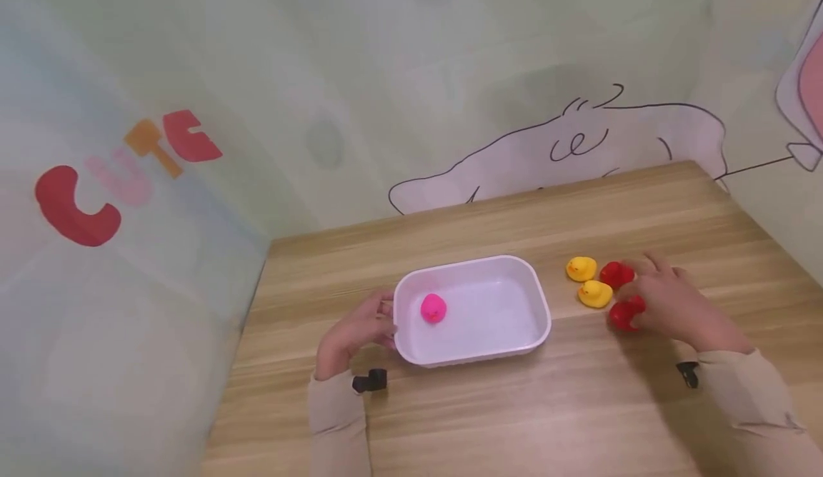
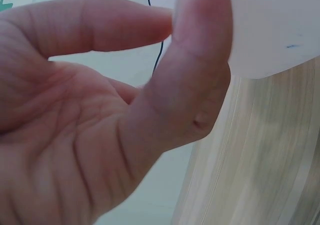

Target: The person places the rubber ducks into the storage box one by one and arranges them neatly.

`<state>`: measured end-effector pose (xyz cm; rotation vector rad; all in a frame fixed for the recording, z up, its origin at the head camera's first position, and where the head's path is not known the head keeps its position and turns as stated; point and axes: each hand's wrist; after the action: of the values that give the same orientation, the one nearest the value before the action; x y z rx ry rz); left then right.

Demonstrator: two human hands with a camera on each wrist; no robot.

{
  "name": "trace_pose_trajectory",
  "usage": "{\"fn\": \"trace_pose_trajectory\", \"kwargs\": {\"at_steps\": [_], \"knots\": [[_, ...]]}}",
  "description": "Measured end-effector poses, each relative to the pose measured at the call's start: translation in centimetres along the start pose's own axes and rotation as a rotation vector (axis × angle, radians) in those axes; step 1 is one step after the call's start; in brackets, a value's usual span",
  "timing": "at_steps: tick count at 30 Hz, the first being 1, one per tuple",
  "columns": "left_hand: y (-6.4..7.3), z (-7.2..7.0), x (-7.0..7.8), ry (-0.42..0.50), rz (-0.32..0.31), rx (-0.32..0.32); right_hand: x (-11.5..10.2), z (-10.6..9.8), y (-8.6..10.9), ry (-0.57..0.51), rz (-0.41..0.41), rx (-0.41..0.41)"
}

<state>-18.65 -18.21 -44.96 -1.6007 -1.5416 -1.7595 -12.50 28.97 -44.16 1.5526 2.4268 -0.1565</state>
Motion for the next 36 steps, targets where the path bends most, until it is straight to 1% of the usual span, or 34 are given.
{"fn": "trace_pose_trajectory", "kwargs": {"at_steps": [2, 4, 7, 9, 13, 18, 22, 25, 31, 36], "knots": [[0.0, 0.0, 0.1, 0.003, -0.006, -0.002, -0.2, -0.3, -0.2, 0.021, -0.031, 0.014], [0.1, 0.0, 0.1, 0.003, 0.006, -0.007, -0.4, -0.7, -0.5, 0.045, -0.069, 0.031], [0.2, 0.0, 0.0, 0.007, 0.025, -0.01, -1.0, -1.5, -1.4, 0.077, -0.126, 0.057], [0.3, 0.0, 0.0, 0.008, 0.034, -0.012, -1.4, -2.1, -2.1, 0.073, -0.146, 0.059], [0.4, -0.1, 0.1, 0.001, 0.025, -0.005, -2.8, -3.3, -3.7, 0.032, -0.161, 0.053], [0.5, 0.0, 0.1, 0.002, 0.007, -0.005, -5.0, -4.4, -5.6, -0.009, -0.156, 0.032], [0.7, 0.1, 0.1, 0.007, -0.01, 0.004, -6.5, -4.7, -7.0, -0.02, -0.162, 0.013], [0.8, 0.3, 0.2, 0.005, -0.007, 0.009, -7.3, -4.7, -7.8, -0.019, -0.182, 0.014], [0.7, 0.5, 0.5, 0.008, -0.009, 0.022, -8.7, -4.6, -9.1, -0.032, -0.195, 0.015], [0.5, 0.5, 0.8, 0.001, -0.019, 0.023, -9.8, -4.3, -9.9, -0.048, -0.239, 0.002]]}}
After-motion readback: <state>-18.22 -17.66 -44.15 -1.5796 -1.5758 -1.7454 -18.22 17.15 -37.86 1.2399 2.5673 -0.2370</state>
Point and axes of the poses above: each hand's wrist, its own y-axis away from the middle knuckle, its own z-axis out of the palm, x = y × z, and after that the axes turned 11 degrees about -z, right-handed
